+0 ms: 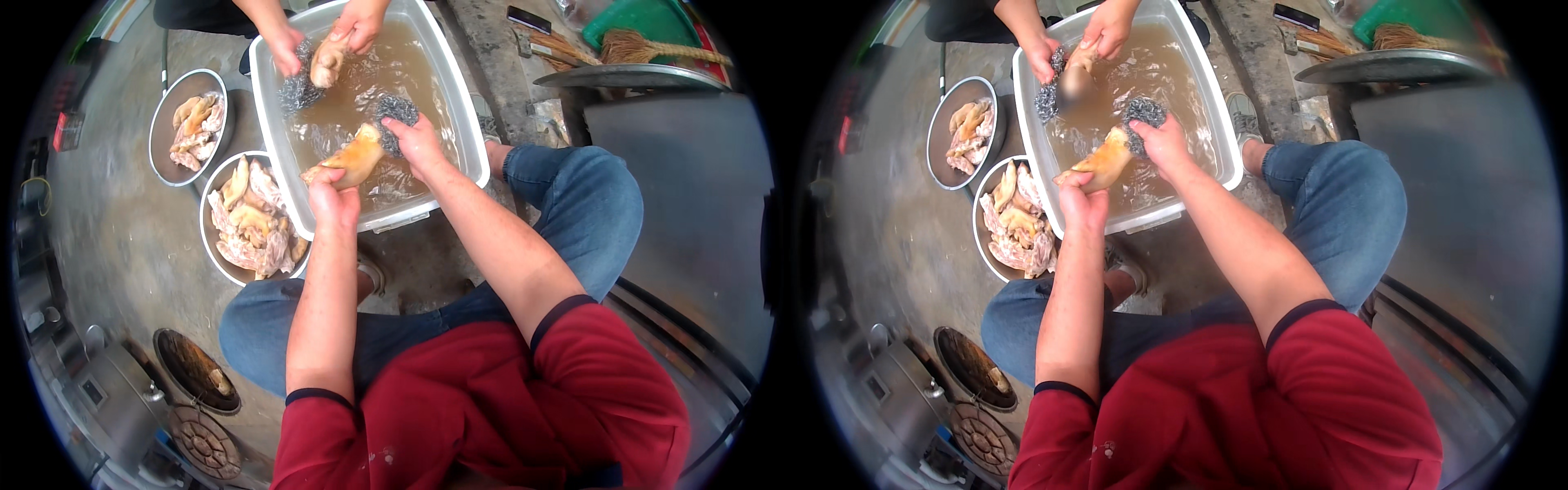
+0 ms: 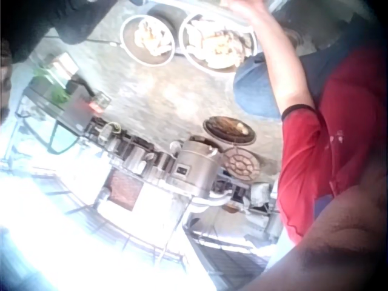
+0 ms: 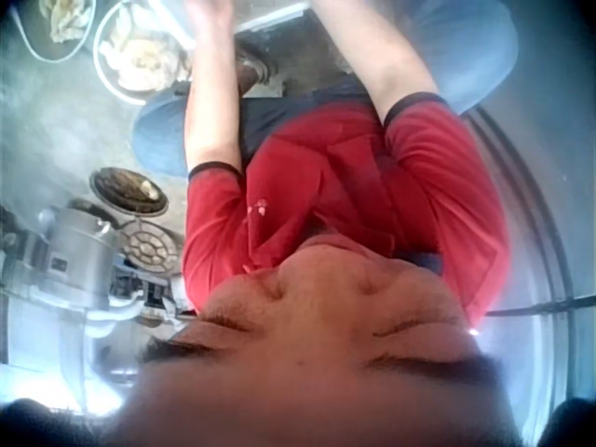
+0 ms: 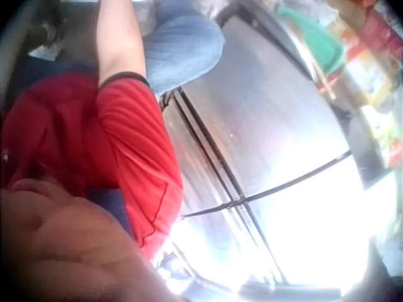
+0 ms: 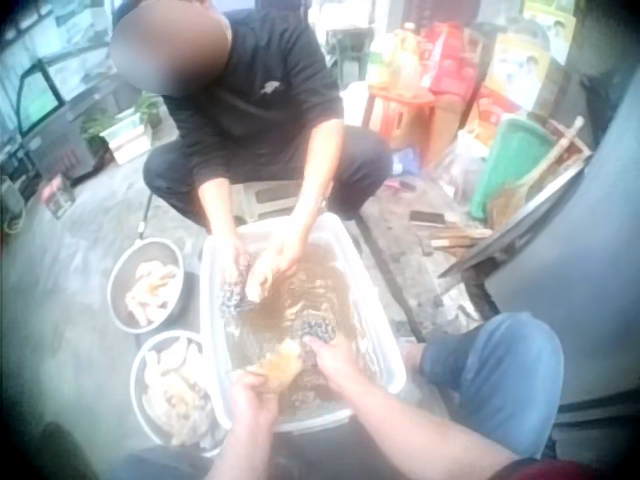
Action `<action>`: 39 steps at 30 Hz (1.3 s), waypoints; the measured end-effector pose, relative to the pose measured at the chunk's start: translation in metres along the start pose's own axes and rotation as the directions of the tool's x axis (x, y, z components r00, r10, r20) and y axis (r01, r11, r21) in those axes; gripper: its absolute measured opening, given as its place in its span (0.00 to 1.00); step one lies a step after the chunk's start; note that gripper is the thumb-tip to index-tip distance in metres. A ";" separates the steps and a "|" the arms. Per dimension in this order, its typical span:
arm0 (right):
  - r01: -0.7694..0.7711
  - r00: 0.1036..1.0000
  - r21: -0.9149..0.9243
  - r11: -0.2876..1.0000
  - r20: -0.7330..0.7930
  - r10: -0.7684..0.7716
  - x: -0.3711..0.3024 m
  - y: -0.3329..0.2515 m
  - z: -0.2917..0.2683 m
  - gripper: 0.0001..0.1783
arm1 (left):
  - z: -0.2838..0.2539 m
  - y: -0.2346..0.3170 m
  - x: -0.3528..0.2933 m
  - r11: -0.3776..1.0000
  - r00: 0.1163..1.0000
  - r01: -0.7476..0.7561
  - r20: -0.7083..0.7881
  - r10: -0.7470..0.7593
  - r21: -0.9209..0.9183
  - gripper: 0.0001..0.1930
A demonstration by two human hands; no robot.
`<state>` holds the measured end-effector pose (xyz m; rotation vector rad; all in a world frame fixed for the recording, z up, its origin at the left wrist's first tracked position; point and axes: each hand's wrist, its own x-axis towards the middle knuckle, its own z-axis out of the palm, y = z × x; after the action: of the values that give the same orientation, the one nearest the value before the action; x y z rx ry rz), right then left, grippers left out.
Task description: The person scrubs chicken parts with a steel wool pad in a basin of water, rinses them, and places them into a metal bowl. Another person performs the same task alongside them.
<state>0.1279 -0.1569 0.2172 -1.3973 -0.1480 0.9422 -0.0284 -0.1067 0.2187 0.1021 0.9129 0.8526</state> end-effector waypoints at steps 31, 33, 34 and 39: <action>-0.009 0.992 -0.467 0.884 0.106 0.066 -0.020 0.045 0.012 0.32 | -0.036 -0.018 0.021 0.985 1.000 -0.022 -0.015 0.025 0.169 0.24; -0.021 1.000 -0.643 0.766 -0.017 0.013 -0.018 0.050 0.014 0.31 | -0.032 -0.022 0.013 0.985 0.997 -0.039 -0.053 0.049 0.168 0.24; -0.031 0.997 -0.719 0.695 -0.076 -0.035 -0.014 0.047 0.017 0.30 | -0.032 -0.023 0.014 0.977 0.997 -0.057 -0.031 0.065 0.207 0.24; -0.265 0.952 -0.307 0.914 0.066 0.298 -0.012 0.018 0.010 0.26 | -0.022 -0.015 0.005 0.960 0.992 -0.117 -0.012 0.125 0.255 0.23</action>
<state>0.1050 -0.1589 0.2087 -1.6720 -0.1798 1.2806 -0.0343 -0.1191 0.1953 0.3725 1.0480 0.8482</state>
